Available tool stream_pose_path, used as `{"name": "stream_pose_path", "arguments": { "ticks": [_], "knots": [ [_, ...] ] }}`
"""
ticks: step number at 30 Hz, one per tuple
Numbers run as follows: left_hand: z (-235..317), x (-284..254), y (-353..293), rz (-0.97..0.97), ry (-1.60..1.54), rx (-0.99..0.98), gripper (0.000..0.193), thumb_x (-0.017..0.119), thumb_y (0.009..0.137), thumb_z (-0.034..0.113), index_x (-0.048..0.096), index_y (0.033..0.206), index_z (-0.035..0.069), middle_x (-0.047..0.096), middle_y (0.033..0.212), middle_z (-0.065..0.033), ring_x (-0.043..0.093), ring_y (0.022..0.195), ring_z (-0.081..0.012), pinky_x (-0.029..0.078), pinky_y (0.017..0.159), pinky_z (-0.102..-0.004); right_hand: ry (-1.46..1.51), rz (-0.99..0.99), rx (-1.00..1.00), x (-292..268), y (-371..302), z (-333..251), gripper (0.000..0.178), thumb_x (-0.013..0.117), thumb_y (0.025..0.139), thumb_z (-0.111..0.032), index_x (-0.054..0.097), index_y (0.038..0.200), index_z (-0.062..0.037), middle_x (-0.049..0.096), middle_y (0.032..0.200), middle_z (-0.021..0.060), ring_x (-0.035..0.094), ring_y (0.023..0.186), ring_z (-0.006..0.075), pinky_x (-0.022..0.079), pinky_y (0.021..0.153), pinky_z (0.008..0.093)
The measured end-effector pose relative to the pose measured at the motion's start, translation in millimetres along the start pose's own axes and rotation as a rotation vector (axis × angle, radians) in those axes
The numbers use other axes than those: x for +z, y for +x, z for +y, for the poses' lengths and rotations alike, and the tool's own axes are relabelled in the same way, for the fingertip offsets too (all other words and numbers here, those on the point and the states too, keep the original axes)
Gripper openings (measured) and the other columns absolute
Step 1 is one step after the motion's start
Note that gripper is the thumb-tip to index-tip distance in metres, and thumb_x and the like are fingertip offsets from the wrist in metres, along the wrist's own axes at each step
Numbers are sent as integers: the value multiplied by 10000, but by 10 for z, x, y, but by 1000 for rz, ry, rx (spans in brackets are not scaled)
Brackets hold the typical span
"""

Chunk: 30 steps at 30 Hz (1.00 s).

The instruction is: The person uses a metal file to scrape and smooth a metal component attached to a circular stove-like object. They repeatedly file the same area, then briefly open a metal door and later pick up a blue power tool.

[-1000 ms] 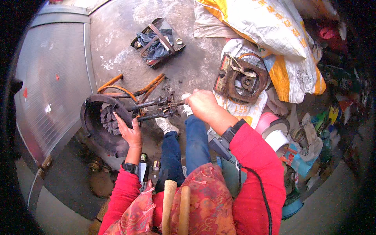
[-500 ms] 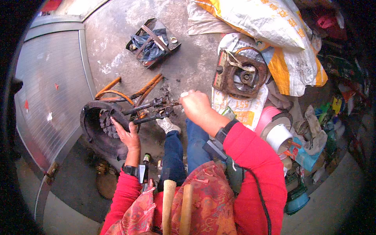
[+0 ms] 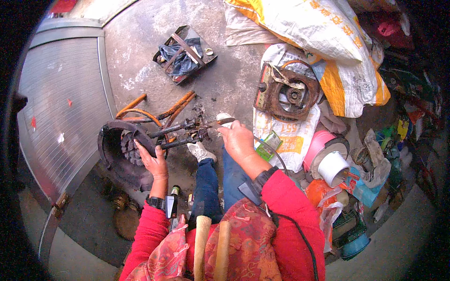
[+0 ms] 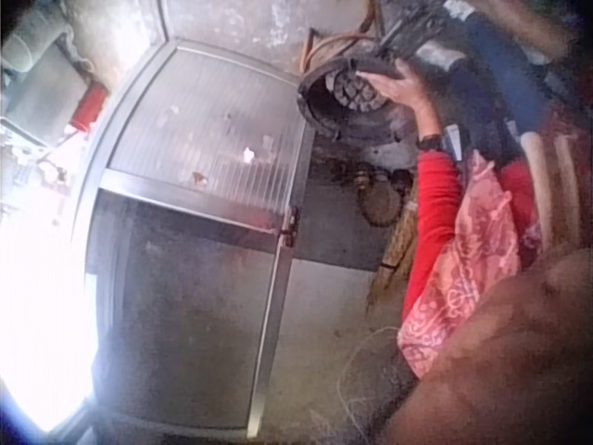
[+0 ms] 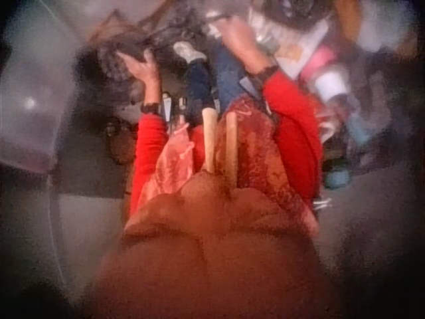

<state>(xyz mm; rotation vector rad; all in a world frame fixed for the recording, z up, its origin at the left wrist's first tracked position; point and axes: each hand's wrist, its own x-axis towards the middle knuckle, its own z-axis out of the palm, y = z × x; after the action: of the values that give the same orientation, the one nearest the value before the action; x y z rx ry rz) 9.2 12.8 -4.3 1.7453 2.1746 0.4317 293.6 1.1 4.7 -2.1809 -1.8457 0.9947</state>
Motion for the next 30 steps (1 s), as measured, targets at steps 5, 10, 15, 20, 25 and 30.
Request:
{"name": "stream_pose_path", "arguments": {
  "ticks": [5, 10, 15, 20, 25, 30],
  "knots": [
    [-19, -7, -5, -3, -10, 21, 904, 514, 849, 564, 212, 1420, -68, 317, 1418, -281, 358, 1270, -430, 273, 1061, -441, 89, 10, 29, -33, -2, 11, 147, 652, 764, -189, 722, 891, -213, 563, 833, 91, 591, 776, 301, 500, 650, 412],
    [-20, -11, -5, -12, -27, 7, 913, 509, 846, 573, 214, 1416, -75, 324, 1412, -283, 359, 1271, -427, 271, 1062, -446, 33, -15, -20, -133, 89, -20, 140, 677, 753, -146, 723, 882, -172, 592, 786, 87, 606, 731, 290, 493, 645, 380],
    [-8, -24, -9, -17, -51, 0, 940, 504, 833, 597, 216, 1410, -87, 331, 1408, -282, 361, 1270, -424, 271, 1060, -448, -67, -128, -27, -267, 158, -105, 158, 670, 751, -152, 722, 898, -180, 598, 799, 89, 609, 746, 285, 494, 647, 387],
    [10, -40, -6, -25, -67, -9, 940, 509, 831, 590, 214, 1410, -88, 324, 1409, -288, 356, 1273, -426, 265, 1063, -449, -95, -20, -54, -491, 228, -130, 143, 653, 761, -185, 721, 886, -190, 585, 782, 97, 611, 752, 291, 496, 641, 403],
    [6, -56, 7, -43, -79, 4, 937, 517, 832, 579, 209, 1410, -92, 314, 1410, -296, 347, 1276, -435, 262, 1065, -453, -85, -121, -142, -361, 283, -218, 189, 682, 723, -134, 715, 902, -188, 560, 767, 80, 597, 724, 285, 487, 624, 400],
    [10, -53, -12, -58, -98, -8, 942, 520, 833, 579, 204, 1409, -96, 302, 1411, -307, 338, 1277, -445, 260, 1066, -454, -59, -73, -106, -99, 140, -226, 164, 672, 748, -145, 704, 905, -182, 565, 790, 79, 592, 733, 282, 491, 615, 394]
  ]
}}
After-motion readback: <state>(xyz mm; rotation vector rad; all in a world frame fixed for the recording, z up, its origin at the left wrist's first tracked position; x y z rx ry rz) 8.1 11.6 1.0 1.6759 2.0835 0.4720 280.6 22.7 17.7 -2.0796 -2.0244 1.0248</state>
